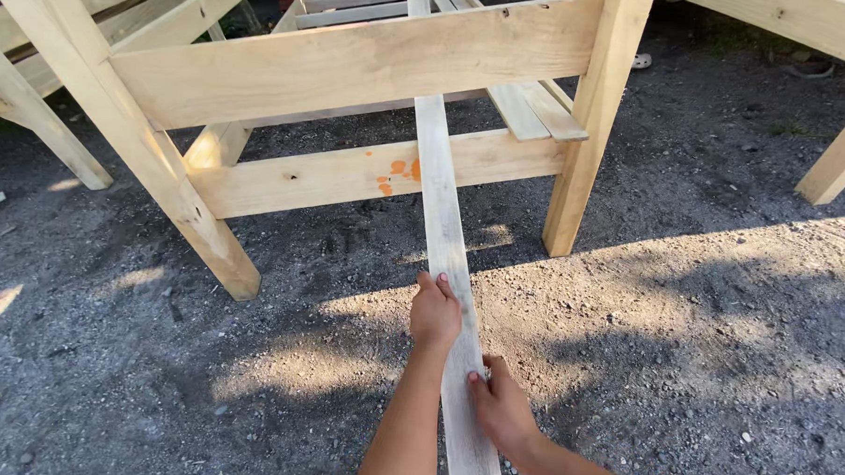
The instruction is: The person carries thin wooden slats one at a time from a pile and slots them into the side rails of unfinished wooden furniture frames, pressing each slat down to seat it. The person repeats this fitting action across several frames in an outdoor work yard.
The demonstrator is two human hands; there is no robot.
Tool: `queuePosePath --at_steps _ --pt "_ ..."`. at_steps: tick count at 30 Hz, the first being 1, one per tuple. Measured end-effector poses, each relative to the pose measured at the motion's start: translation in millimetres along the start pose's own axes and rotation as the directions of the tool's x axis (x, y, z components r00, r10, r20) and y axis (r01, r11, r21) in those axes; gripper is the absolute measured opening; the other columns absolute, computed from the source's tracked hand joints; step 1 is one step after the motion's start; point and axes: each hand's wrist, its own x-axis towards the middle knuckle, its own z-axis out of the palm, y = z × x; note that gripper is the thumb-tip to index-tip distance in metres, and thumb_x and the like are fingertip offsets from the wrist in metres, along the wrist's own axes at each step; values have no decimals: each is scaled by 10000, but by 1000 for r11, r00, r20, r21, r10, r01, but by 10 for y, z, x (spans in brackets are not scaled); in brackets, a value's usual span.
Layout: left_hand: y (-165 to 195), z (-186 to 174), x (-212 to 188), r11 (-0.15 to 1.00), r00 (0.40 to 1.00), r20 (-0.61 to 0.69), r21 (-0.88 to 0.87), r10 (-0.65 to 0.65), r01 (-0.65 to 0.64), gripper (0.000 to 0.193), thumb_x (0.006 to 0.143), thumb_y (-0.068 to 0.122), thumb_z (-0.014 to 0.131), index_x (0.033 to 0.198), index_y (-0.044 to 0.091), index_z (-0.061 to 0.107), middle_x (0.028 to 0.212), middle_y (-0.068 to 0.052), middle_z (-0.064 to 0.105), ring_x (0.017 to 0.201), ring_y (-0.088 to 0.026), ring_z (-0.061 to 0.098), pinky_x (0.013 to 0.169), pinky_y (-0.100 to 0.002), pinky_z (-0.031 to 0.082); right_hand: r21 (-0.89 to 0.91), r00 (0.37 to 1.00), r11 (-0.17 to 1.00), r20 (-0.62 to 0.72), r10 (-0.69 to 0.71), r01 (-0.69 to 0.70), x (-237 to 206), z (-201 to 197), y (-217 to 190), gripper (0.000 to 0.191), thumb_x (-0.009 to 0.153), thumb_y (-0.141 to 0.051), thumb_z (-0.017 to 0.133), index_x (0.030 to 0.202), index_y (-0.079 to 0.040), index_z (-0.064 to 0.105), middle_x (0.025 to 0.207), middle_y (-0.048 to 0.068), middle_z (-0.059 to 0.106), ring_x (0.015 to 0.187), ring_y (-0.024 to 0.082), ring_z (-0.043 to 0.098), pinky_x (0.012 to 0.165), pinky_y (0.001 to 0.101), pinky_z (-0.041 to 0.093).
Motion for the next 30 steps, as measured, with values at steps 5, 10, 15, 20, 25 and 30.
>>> queuePosePath --at_steps 5,10,15,20,25,30 --pt "18 164 50 1000 1000 -12 2 3 -3 392 1077 414 310 1211 62 421 894 -239 729 820 -481 711 703 -605 541 -128 977 990 -200 -75 50 57 240 302 442 1046 -471 409 1011 -65 580 930 257 722 945 494 652 809 577 496" --pt "-163 185 -98 998 997 -58 48 -44 47 438 1043 458 366 1285 96 422 881 -226 738 821 -466 713 701 -598 537 -116 982 991 -168 -81 62 279 398 218 418 1054 -431 381 983 -52 542 897 265 715 906 503 660 790 601 484" --pt "-352 111 -46 989 992 -35 -90 -119 116 419 1028 499 396 1190 128 506 870 -217 749 828 -449 724 719 -585 538 -96 973 985 -170 -155 140 841 463 -158 394 1050 -388 407 989 -26 547 869 289 709 842 480 689 771 577 512" --pt "-325 111 196 996 999 -47 -90 -4 0 480 1052 477 362 1058 93 651 901 -233 740 867 -466 701 763 -581 533 -86 949 968 -196 -247 234 1181 400 -369 406 1065 -363 407 982 -1 570 879 294 708 850 481 692 780 571 515" --pt "-151 219 347 991 995 -94 -131 11 -23 509 1037 457 362 1048 80 703 935 -239 732 882 -475 690 780 -573 541 -100 950 972 -209 -230 213 1323 243 -448 403 1061 -362 431 986 5 580 895 297 703 871 490 681 790 561 516" --pt "37 337 319 993 998 -51 -119 -28 22 522 1047 454 364 994 46 686 927 -247 734 890 -465 702 781 -581 541 -99 934 959 -220 -282 266 1337 0 -452 395 1050 -360 446 1003 -1 603 888 291 711 867 479 687 794 548 517"
